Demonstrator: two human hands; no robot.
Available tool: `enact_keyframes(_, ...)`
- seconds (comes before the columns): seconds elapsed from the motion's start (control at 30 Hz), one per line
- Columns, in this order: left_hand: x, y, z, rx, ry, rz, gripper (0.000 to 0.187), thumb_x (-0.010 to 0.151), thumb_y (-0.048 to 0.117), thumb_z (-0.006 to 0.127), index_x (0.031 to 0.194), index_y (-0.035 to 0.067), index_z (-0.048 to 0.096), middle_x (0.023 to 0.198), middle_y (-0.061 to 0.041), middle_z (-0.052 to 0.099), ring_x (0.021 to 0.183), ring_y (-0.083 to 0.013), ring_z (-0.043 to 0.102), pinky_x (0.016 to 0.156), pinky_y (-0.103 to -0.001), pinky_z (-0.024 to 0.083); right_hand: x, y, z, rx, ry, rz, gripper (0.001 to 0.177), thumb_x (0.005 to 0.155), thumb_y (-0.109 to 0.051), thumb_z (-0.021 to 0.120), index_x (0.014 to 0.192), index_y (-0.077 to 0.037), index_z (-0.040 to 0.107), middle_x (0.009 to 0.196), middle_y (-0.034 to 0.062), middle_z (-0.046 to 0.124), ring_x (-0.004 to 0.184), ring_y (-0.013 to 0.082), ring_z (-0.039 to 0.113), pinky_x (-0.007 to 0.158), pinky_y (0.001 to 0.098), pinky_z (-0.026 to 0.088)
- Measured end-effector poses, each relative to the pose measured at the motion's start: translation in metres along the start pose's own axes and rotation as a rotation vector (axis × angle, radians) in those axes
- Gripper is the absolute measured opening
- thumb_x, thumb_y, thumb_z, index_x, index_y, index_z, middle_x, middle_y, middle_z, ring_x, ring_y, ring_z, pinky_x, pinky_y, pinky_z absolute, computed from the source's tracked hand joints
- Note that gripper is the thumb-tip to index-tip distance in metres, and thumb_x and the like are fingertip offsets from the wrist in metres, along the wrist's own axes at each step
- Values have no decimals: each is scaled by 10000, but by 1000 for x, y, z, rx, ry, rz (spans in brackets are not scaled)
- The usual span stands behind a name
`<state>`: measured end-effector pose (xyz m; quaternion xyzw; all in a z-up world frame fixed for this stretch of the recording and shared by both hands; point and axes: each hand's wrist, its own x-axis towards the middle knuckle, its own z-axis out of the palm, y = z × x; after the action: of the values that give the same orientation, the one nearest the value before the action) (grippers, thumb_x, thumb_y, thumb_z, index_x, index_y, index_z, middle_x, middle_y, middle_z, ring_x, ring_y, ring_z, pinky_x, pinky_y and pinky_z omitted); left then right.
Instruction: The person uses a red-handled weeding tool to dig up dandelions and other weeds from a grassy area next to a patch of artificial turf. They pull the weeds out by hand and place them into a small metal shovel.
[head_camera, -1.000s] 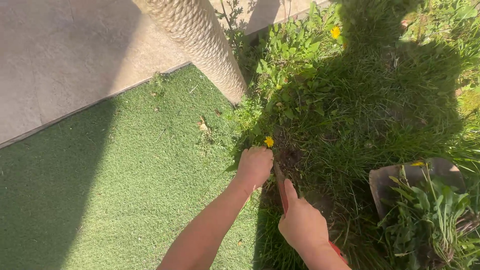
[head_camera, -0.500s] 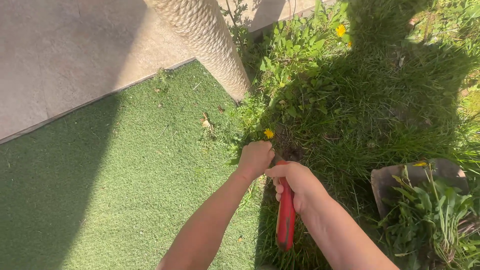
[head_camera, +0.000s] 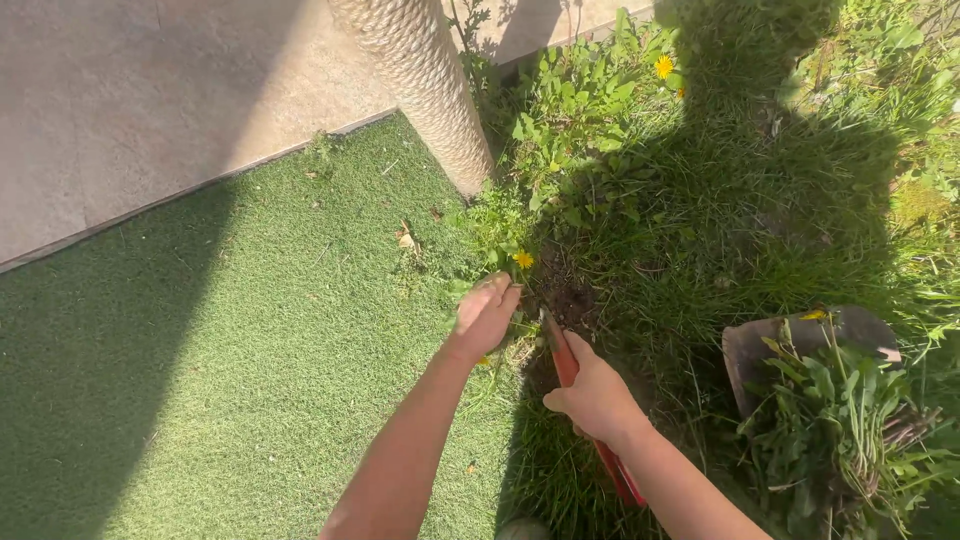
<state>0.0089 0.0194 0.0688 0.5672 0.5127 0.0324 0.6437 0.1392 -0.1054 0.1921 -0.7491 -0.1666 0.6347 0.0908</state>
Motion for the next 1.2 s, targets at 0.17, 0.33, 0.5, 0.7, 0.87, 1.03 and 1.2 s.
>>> enact_keyframes(0.17, -16, -100, -8, 285, 317, 367, 273, 1084, 267, 405, 833, 163, 428, 737, -22, 512, 546, -124, 509, 456, -248, 480, -11, 6, 1, 43, 24, -14, 941, 855, -79, 679, 1652, -291, 225, 914, 120, 641, 530, 223, 473, 521, 348, 410)
enact_keyframes(0.33, -84, -87, 11, 200, 360, 274, 330, 1057, 220, 494, 771, 198, 330, 750, 13, 386, 692, -126, 390, 590, -300, 344, -30, 20, 10, -232, 141, -5, 964, 752, -161, 634, 1634, -313, 278, 1199, 76, 737, 885, 288, 678, 763, 366, 500)
enact_keyframes(0.5, -128, -44, 36, 27, 83, -64, 226, 1120, 294, 375, 1059, 130, 519, 894, -23, 503, 663, -102, 436, 525, -239, 388, -62, 72, 13, -460, 81, -1, 917, 778, -240, 620, 1600, -412, 251, 1205, 37, 739, 1018, 311, 681, 877, 355, 513)
enact_keyframes(0.7, -153, -56, 49, 108, 149, 2, 304, 1132, 309, 390, 863, 166, 406, 789, 18, 386, 657, -110, 324, 598, -287, 334, -82, 83, -1, -465, 57, 32, 954, 751, -243, 699, 1587, -451, 288, 1327, -17, 709, 1067, 253, 705, 884, 324, 511)
enact_keyframes(0.87, -199, -57, 40, 89, 158, -198, 251, 1126, 343, 373, 962, 170, 453, 806, 21, 416, 633, -100, 361, 603, -268, 399, -80, 86, -14, -465, 106, 91, 915, 792, -252, 694, 1590, -436, 285, 1253, -2, 739, 1013, 246, 704, 847, 336, 508)
enact_keyframes(1.03, -224, -68, 41, 93, 99, -413, 457, 1056, 537, 217, 1192, 287, 574, 1008, -3, 648, 781, -151, 611, 853, -419, 598, -89, 81, -19, -381, 182, 98, 896, 774, -221, 703, 1571, -435, 351, 1181, 19, 772, 979, 250, 712, 847, 334, 508)
enact_keyframes(1.2, -175, -103, 62, 174, 211, -247, 299, 1112, 354, 343, 1288, 251, 561, 893, -31, 643, 561, -96, 521, 474, -186, 487, -91, 78, -16, -397, 150, 83, 901, 812, -242, 695, 1589, -462, 295, 1234, 4, 728, 969, 242, 685, 818, 331, 507)
